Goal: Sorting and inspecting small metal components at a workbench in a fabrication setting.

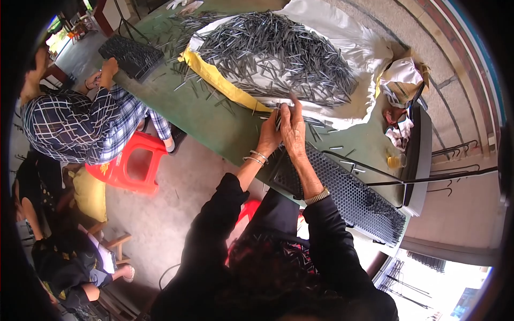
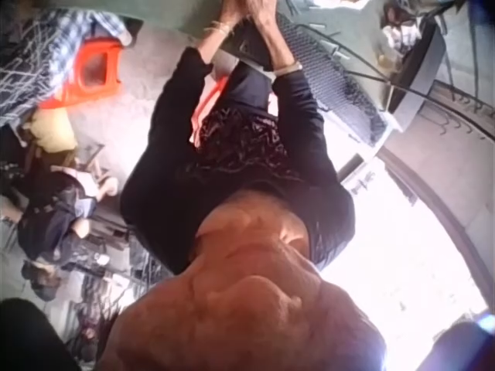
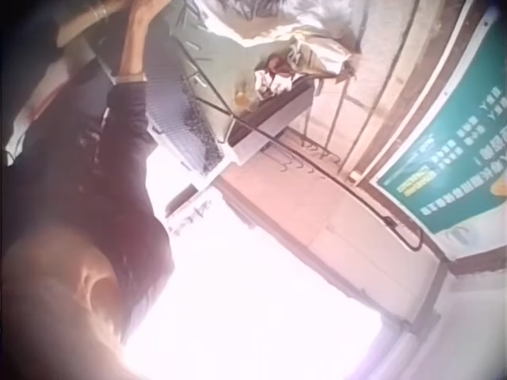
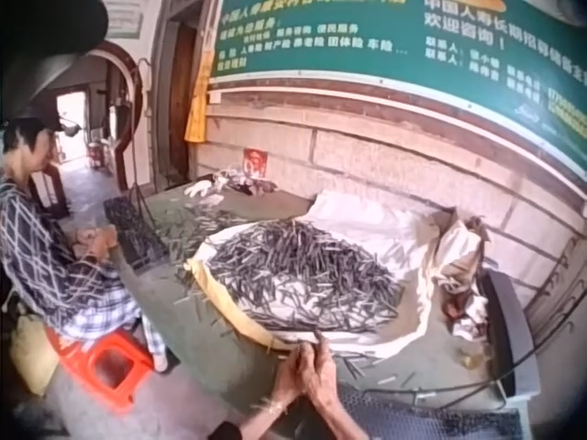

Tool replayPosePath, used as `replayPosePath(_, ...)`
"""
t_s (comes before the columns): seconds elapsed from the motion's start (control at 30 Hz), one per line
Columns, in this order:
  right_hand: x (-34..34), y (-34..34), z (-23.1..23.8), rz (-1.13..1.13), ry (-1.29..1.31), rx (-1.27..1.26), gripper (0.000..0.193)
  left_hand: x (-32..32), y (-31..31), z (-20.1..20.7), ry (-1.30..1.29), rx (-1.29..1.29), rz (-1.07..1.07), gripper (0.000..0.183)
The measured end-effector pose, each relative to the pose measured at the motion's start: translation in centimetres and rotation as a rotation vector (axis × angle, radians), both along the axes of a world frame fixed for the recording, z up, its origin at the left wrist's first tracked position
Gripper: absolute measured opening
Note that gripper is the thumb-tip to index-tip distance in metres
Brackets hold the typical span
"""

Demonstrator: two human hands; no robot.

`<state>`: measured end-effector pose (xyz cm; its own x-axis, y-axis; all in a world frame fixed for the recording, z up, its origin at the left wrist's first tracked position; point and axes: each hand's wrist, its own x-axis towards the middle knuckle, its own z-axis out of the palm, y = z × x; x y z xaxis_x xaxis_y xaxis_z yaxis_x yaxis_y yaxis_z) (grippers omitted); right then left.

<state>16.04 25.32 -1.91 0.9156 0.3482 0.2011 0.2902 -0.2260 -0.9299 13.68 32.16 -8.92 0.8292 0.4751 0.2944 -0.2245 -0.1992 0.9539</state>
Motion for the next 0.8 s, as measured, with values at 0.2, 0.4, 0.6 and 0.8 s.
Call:
replayPosePath(0.2, 1.5, -1.0, -0.6, 0.089, 0.028, 0.057, 0.039, 0.0, -0.2, 0.9, 0.082, 0.029, 0.008, 0.039)
replayPosePath(0.4, 3.4, -2.8, 0.6, 0.045, 0.22, 0.31, 0.062, 1.4, 1.3, 1.5, 0.108, -0.28, -0.007, 0.019)
replayPosePath(0.6, 3.5, -3.7, 0.3, -0.008, 0.323, 0.135, 0.064, 4.8, 1.9, 3.7, 0.015, -1.219, -0.036, 0.011)
replayPosePath(0.8, 1.5, -2.6, 1.5, 0.062, 0.495, 0.271, 0.061, 5.7, 2.0, 5.2, -0.092, -1.202, -0.108, 0.015)
